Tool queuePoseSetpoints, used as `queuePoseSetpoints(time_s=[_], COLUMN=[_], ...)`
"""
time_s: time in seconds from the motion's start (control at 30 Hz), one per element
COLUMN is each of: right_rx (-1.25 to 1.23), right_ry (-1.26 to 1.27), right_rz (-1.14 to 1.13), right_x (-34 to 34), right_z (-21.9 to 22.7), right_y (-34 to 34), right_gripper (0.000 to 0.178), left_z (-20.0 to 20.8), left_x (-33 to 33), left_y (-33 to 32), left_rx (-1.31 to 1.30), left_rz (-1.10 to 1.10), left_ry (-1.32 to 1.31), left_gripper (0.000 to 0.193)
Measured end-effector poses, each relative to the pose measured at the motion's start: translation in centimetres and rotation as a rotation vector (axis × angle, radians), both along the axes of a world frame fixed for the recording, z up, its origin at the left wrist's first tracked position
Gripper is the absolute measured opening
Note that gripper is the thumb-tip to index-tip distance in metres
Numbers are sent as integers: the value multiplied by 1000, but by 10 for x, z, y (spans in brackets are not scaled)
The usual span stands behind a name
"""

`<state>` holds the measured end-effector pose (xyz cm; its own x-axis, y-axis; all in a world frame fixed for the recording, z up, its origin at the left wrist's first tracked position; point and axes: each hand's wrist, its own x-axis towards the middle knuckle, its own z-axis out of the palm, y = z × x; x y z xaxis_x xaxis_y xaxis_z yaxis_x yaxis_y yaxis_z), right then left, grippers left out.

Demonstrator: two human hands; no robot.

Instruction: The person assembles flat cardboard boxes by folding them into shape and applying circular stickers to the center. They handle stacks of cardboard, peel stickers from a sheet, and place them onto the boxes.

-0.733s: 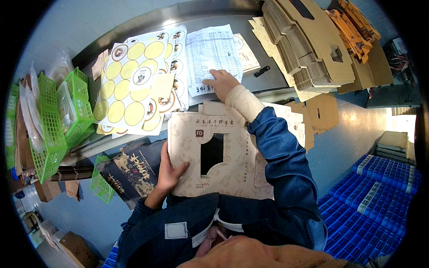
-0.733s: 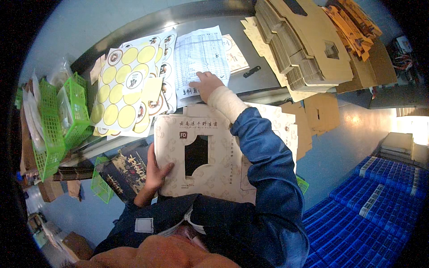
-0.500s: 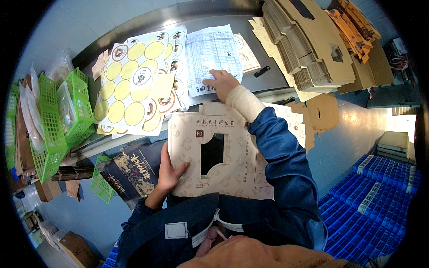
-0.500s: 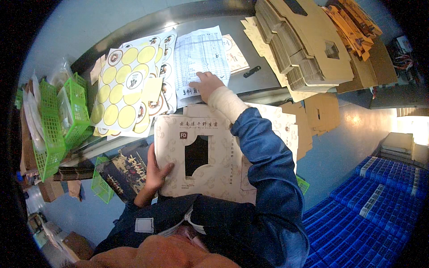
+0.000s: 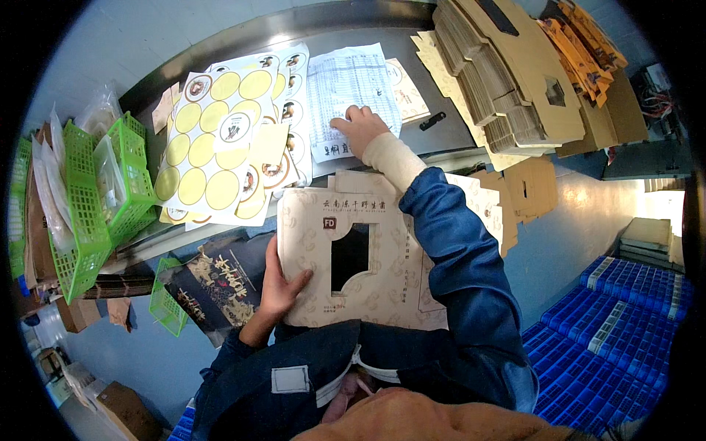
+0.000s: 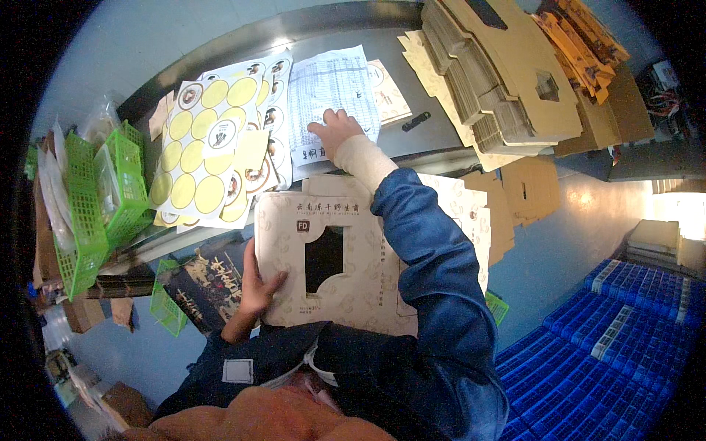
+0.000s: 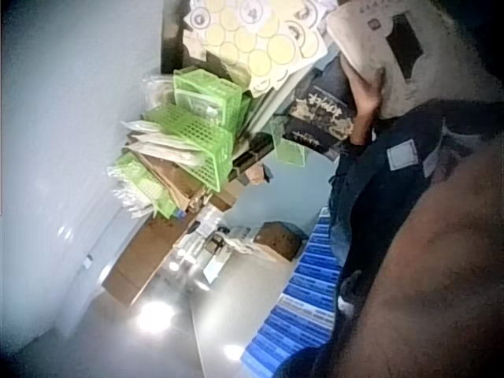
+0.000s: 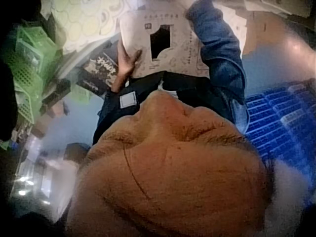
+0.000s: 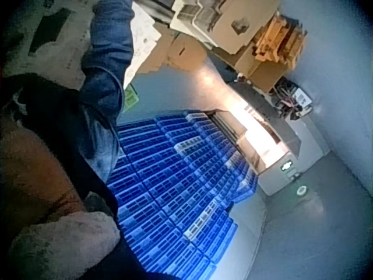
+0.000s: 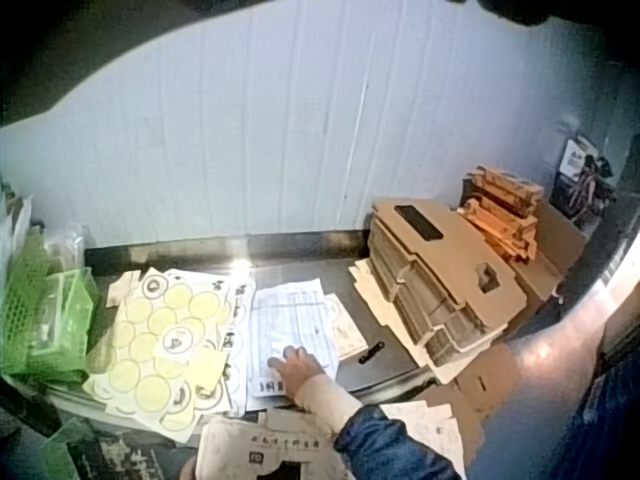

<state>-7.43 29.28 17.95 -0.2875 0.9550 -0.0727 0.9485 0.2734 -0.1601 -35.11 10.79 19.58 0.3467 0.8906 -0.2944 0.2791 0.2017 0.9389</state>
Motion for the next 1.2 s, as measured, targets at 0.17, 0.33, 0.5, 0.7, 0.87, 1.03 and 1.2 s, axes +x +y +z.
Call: queuePoseSetpoints(time_s=[0.17, 0.33, 0.5, 0.7, 0.87, 1.03, 1.2], right_rx=[23, -144, -188, -79, -78, -30, 129], right_ry=[-36, -45, -25, -34, -30, 156, 450], right_rz=[-11, -128, -170, -173, -200, -163, -92], right_x=[-3, -9, -14, -8, -11, 0, 23], right_z=[-4, 3, 3, -12, -14, -10, 18], right_y=[6, 26, 36, 32, 32, 20, -72], right_gripper=[53, 57, 56, 50, 46, 37, 31], left_z=[1, 5, 2, -7, -11, 10, 9], left_x=[0, 0, -5, -5, -7, -6, -12], left_y=[0, 3, 3, 2, 2, 4, 3], left_rx=[24, 3, 57, 11, 56, 71, 148], left_rz=[8, -2, 10, 47, 35, 10, -15], left_ry=[-54, -17, -38, -34, -71, 61, 77], left_gripper=[85, 86, 88, 85, 84, 82, 78])
